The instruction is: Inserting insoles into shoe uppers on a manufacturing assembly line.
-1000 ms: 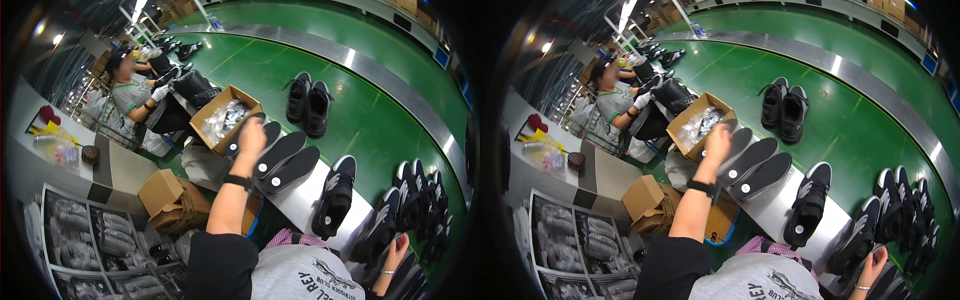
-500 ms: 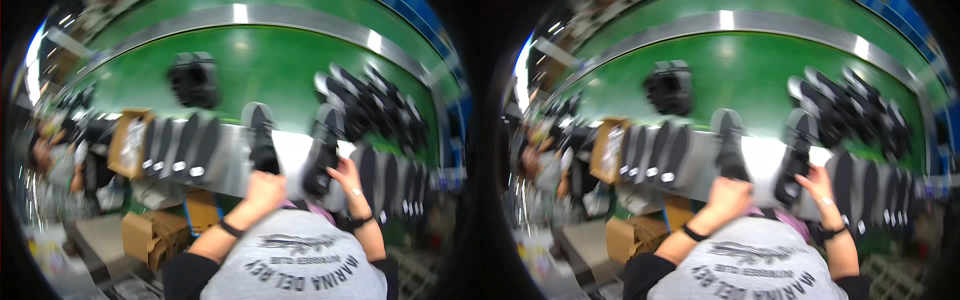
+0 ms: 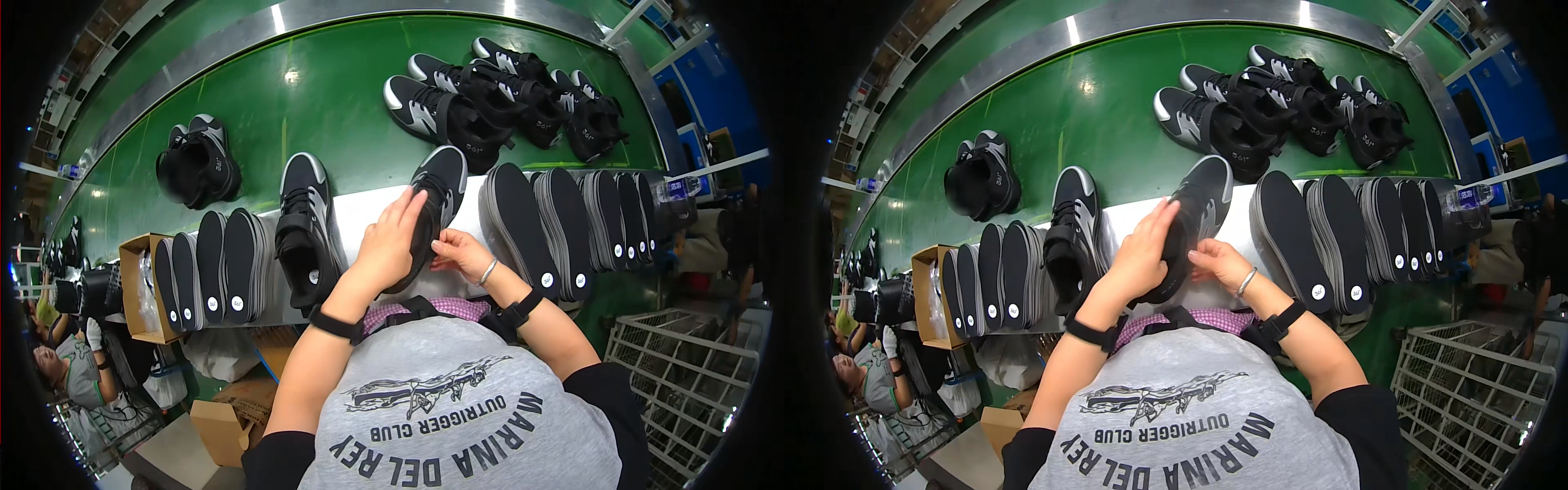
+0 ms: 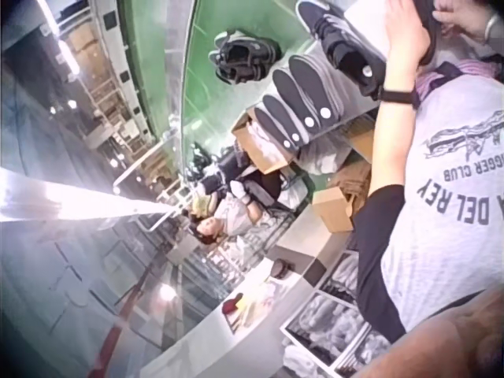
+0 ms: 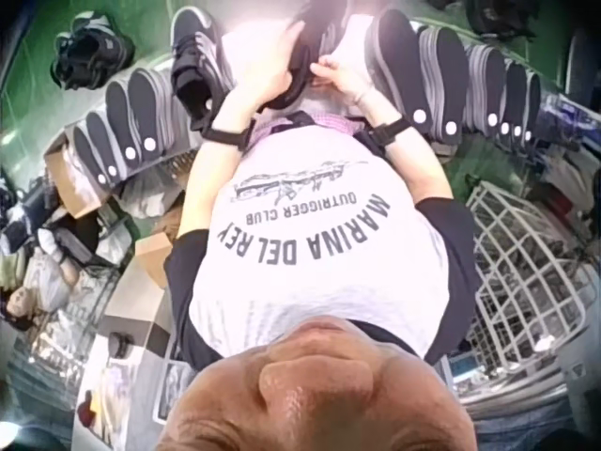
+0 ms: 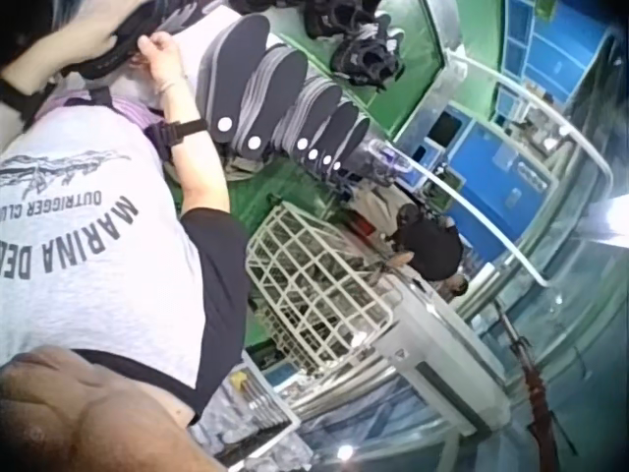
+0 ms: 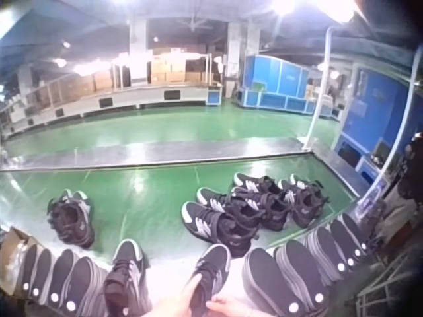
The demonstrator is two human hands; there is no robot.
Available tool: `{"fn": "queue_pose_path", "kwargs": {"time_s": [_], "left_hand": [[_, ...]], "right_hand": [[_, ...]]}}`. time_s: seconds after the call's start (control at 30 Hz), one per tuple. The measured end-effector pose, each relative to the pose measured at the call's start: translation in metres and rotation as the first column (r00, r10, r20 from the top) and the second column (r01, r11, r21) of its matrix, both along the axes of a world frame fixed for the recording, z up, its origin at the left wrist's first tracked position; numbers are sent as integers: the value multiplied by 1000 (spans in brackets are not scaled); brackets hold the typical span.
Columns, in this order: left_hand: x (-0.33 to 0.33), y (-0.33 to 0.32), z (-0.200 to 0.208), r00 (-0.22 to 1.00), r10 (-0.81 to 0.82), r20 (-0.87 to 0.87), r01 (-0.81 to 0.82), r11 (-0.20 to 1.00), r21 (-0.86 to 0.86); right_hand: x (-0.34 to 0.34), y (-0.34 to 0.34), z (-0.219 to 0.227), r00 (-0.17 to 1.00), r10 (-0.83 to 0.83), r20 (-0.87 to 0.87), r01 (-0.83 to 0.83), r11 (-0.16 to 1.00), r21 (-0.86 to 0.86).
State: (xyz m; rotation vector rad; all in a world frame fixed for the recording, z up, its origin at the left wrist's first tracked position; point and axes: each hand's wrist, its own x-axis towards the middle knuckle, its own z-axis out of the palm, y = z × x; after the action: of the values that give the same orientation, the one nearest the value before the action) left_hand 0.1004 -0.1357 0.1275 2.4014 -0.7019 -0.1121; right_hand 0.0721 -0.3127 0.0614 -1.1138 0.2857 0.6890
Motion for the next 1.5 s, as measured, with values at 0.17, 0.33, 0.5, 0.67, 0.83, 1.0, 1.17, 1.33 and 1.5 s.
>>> {"fn": "queue_pose_path", "kwargs": {"time_s": [0.17,0.33,0.5,0.67,0.83,1.0,1.17,1.33,1.5], "left_hand": [[9,-9,-20,990,140,-32,-130,965,227],[-6,-11,-14,956,292,20,-288,927,240],[2,1,1,881,410,-236,-349,900,260],[22,12,-42,942,332,-41,-334,926,-176],[31,8,-38,860,384,-337,-462,866,-190],[26,4,-22,876,352,-330,-386,921,-44],[14,-14,-19,939,341,-33,-340,940,40],[18,-5,-24,968,235,83,-243,964,108],[0,-22,-9,950,297,94,-311,888,338]], "right_hand": [[6,-4,34,996,-11,-87,18,996,83],[36,-8,104,998,-57,11,53,973,225],[28,-38,87,985,136,104,-136,991,-7],[21,-59,91,982,-67,177,73,997,-31],[11,-120,69,867,-23,498,346,746,-569],[-5,-146,71,943,-162,290,305,771,-559],[8,-38,39,984,124,-127,-165,906,-389],[28,-4,23,969,139,-206,-147,989,-25],[68,7,82,999,-11,31,6,984,176]]}}
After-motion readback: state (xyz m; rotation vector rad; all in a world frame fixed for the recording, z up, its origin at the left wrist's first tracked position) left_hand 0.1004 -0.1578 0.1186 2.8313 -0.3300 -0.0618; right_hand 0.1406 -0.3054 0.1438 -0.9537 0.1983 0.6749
